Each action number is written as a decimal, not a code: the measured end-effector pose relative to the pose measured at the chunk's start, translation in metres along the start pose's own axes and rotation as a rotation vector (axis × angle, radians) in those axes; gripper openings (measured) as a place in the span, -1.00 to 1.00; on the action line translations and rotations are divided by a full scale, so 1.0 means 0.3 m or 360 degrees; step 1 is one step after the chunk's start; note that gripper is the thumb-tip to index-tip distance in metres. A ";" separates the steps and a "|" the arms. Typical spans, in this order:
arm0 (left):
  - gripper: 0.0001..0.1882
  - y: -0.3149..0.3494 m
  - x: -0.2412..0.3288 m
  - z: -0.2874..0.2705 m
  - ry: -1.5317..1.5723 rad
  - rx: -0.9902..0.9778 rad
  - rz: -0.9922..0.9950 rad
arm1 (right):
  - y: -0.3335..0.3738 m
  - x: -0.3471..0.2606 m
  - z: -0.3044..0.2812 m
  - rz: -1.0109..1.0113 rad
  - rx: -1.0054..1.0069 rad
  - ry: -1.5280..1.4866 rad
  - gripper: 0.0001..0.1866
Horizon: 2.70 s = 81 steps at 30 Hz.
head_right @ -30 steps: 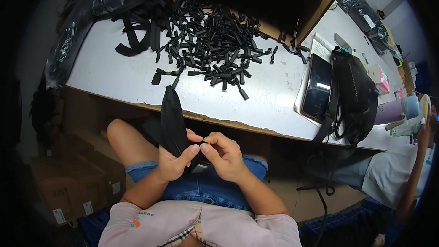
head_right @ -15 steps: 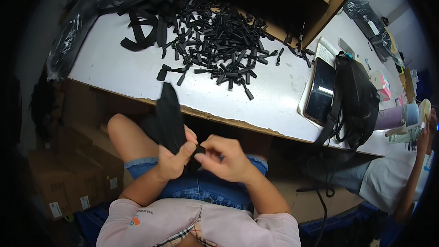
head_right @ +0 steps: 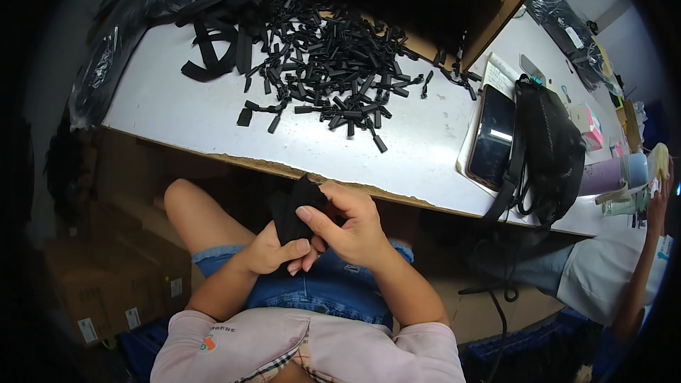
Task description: The person sits on the floor and repeatedly picks up small black plastic clips from a table, attaching them to the ends of black fabric straps held in their left hand. The person works through a pile of loose clips, fastening them one by one to the strap ends.
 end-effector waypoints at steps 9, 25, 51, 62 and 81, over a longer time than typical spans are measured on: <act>-0.76 -0.004 -0.024 -0.008 0.0065 0.0115 -0.0052 | 0.030 -0.102 -0.063 -0.0518 0.0443 0.0771 -0.54; -0.76 0.012 0.082 -0.145 0.0004 0.0800 0.0408 | -0.129 -0.184 -0.047 -0.0791 0.0511 0.2123 -0.44; -0.89 0.045 0.169 -0.083 -0.0522 0.0849 0.0715 | 0.079 -0.067 0.001 -0.0461 0.0324 0.0855 -0.97; -0.89 0.092 0.194 -0.160 -0.0558 0.1105 0.0874 | -0.045 -0.135 0.008 -0.0645 0.0544 0.1763 -0.78; -0.89 0.036 0.158 -0.142 -0.0527 0.1052 0.0643 | -0.039 -0.038 -0.156 -0.0002 0.0447 0.0590 -0.93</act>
Point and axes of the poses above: each hand's wrist, its own y-axis away from the middle knuckle, its own z-axis out of the palm, x = y × z, the point moved 10 cm from there along -y, towards the middle knuckle, and after that the axes turned 3 degrees about z, right-handed, at the moved point
